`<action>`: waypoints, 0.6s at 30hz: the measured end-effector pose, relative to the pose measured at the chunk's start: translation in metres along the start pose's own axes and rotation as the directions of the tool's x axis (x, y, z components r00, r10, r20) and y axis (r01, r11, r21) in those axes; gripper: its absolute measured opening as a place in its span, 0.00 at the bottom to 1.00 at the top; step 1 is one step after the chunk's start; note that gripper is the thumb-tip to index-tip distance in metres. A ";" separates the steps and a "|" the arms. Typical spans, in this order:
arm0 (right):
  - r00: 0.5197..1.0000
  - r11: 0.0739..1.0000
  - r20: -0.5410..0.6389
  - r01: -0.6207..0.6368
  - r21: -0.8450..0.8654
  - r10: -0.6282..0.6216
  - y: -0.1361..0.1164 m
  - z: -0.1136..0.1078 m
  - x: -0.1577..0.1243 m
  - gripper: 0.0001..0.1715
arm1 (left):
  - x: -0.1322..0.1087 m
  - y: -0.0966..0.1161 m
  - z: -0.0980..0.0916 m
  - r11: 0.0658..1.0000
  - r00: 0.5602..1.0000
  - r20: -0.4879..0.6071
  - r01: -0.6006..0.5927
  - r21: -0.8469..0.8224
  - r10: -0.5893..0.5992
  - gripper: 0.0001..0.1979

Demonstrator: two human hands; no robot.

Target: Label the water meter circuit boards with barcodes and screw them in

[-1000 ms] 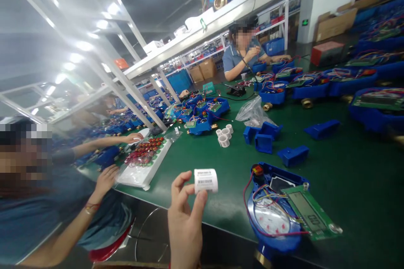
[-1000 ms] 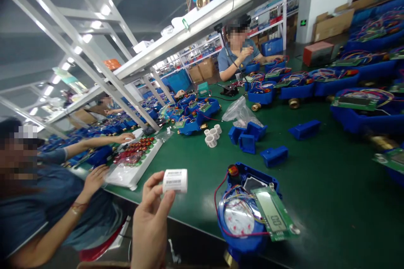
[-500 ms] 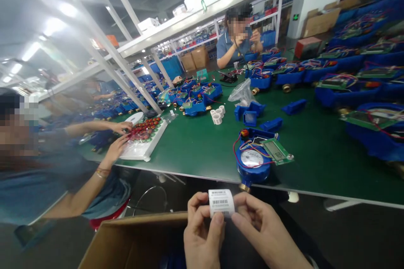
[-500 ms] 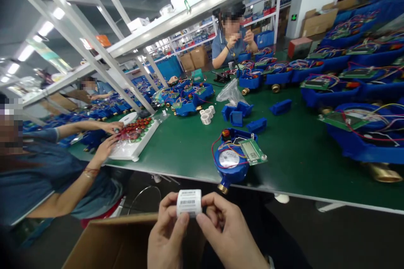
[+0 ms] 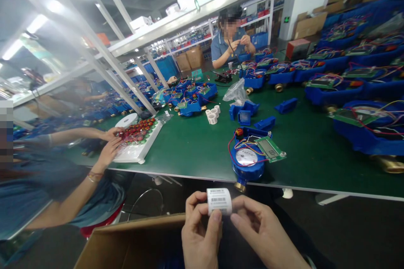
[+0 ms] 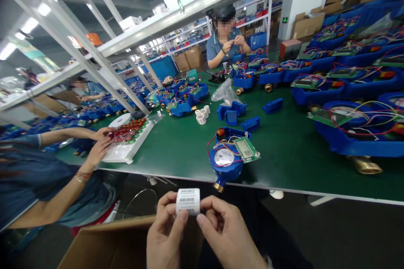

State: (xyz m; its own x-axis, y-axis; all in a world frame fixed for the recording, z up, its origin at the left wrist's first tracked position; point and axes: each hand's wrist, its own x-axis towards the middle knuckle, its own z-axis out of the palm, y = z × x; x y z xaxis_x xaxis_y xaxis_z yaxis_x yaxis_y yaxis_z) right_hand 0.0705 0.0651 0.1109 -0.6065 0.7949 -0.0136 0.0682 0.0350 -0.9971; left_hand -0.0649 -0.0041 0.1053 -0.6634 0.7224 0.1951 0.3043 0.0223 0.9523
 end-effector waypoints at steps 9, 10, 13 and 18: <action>0.695 0.795 -0.591 -0.047 -0.605 -0.409 0.044 -0.092 0.000 0.10 | 0.245 -0.041 0.027 0.647 0.881 0.094 -0.409 0.644 0.464 0.06; 0.686 0.753 -0.599 -0.114 -0.648 -0.412 0.053 -0.106 0.005 0.12 | 0.267 -0.051 0.037 0.622 0.883 0.118 -0.408 0.668 0.454 0.05; 0.707 0.682 -0.614 -0.257 -0.685 -0.350 0.080 -0.136 0.019 0.17 | 0.305 -0.077 0.061 0.554 0.875 0.195 -0.438 0.708 0.443 0.05; 0.727 0.592 -0.588 -0.312 -0.743 -0.356 0.101 -0.138 0.037 0.18 | 0.316 -0.090 0.075 0.490 0.830 0.226 -0.497 0.716 0.510 0.13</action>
State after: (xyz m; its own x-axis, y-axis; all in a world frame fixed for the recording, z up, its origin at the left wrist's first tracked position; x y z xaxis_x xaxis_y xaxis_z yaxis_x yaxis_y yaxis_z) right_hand 0.1648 0.1816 0.0204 0.0005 0.9213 0.3889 0.8182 0.2232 -0.5298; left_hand -0.2509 0.2738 0.0634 -0.2407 0.7672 0.5946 0.9683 0.1473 0.2019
